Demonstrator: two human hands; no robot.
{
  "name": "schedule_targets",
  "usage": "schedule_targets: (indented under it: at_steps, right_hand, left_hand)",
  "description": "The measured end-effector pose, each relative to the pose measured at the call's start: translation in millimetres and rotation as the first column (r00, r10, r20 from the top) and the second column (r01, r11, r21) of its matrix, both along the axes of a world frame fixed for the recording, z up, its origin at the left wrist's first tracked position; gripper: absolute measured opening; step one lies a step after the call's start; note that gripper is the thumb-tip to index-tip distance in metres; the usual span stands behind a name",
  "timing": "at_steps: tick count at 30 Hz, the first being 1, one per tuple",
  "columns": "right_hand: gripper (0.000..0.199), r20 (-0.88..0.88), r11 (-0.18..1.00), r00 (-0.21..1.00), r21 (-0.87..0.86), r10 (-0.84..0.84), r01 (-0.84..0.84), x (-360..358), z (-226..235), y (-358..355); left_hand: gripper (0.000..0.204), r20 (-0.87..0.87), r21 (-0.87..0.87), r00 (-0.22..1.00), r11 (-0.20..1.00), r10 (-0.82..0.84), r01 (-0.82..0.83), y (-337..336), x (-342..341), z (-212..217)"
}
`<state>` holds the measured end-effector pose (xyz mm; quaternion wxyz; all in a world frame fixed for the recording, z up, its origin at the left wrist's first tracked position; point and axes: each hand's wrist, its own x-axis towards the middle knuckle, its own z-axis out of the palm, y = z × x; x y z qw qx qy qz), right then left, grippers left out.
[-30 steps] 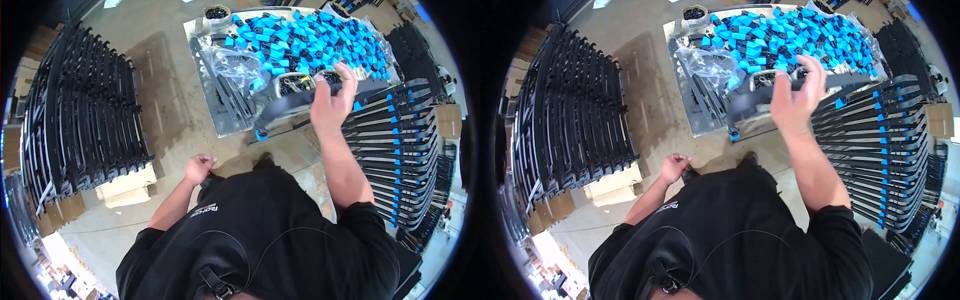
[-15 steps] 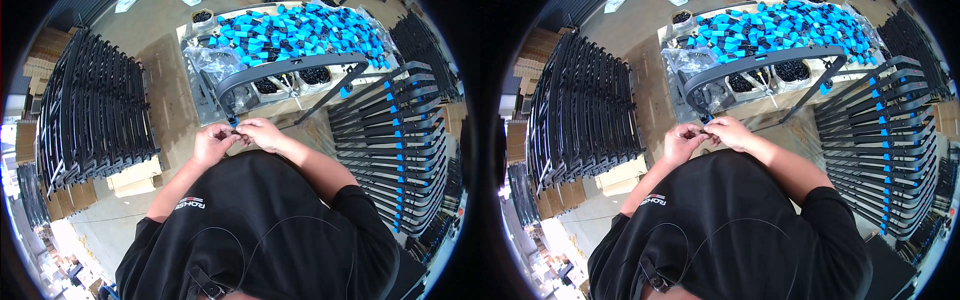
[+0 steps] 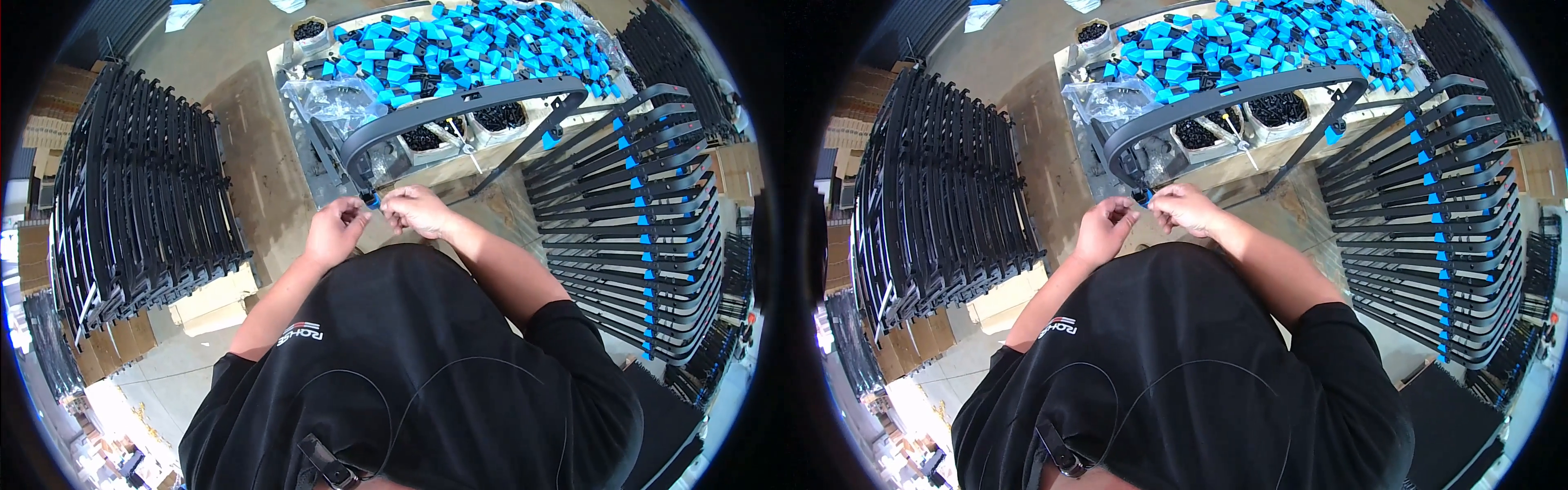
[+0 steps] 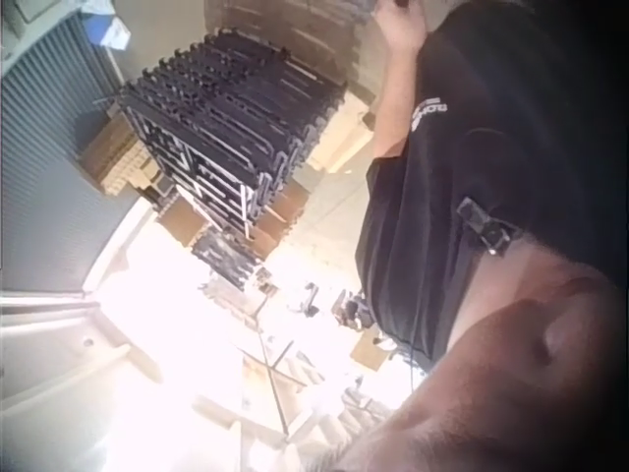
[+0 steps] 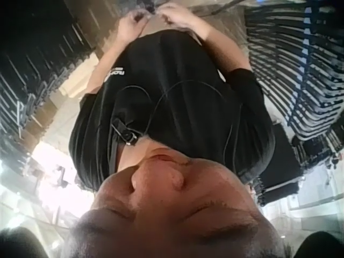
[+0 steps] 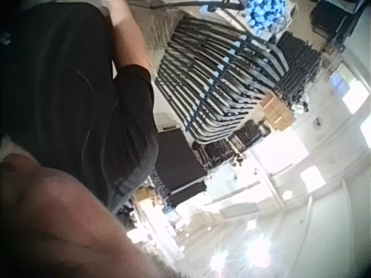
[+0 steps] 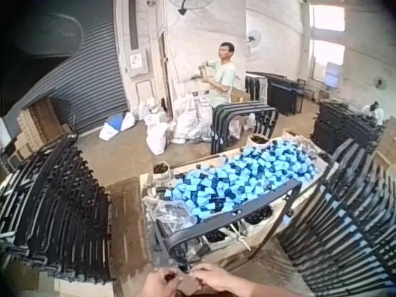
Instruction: The recorder is assembling metal furniture frames by attaching plastic components and tightening fasteners with a tool.
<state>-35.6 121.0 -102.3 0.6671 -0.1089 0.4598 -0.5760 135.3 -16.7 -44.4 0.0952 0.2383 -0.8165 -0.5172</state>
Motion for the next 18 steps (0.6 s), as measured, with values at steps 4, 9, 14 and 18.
schedule_targets:
  at_steps: [4,9,14,18]
  right_hand:
    - [0.012,-0.123,0.982,0.976,0.049,-0.178,0.185,-6.4,-9.9,-14.4]
    - [0.012,-0.185,0.968,0.962,0.114,-0.202,0.225,-5.0,-11.1,-33.7]
    - [0.014,-0.208,0.984,0.967,0.071,-0.145,0.163,-11.5,-19.4,-34.9]
    - [0.018,-0.268,0.999,0.963,0.046,-0.012,0.026,-13.6,-18.3,-33.3]
  left_hand:
    - [0.032,0.333,-0.109,0.94,0.993,0.073,-0.038,-14.1,-8.5,-26.4]
    - [0.037,0.456,-0.317,0.89,0.939,0.029,0.132,-18.1,-27.3,-34.7]
    - [0.038,0.522,-0.302,0.852,0.925,-0.042,0.23,-19.7,-33.5,-26.5]
    - [0.039,0.588,-0.29,0.807,0.913,-0.065,0.285,-17.9,-39.2,-17.7]
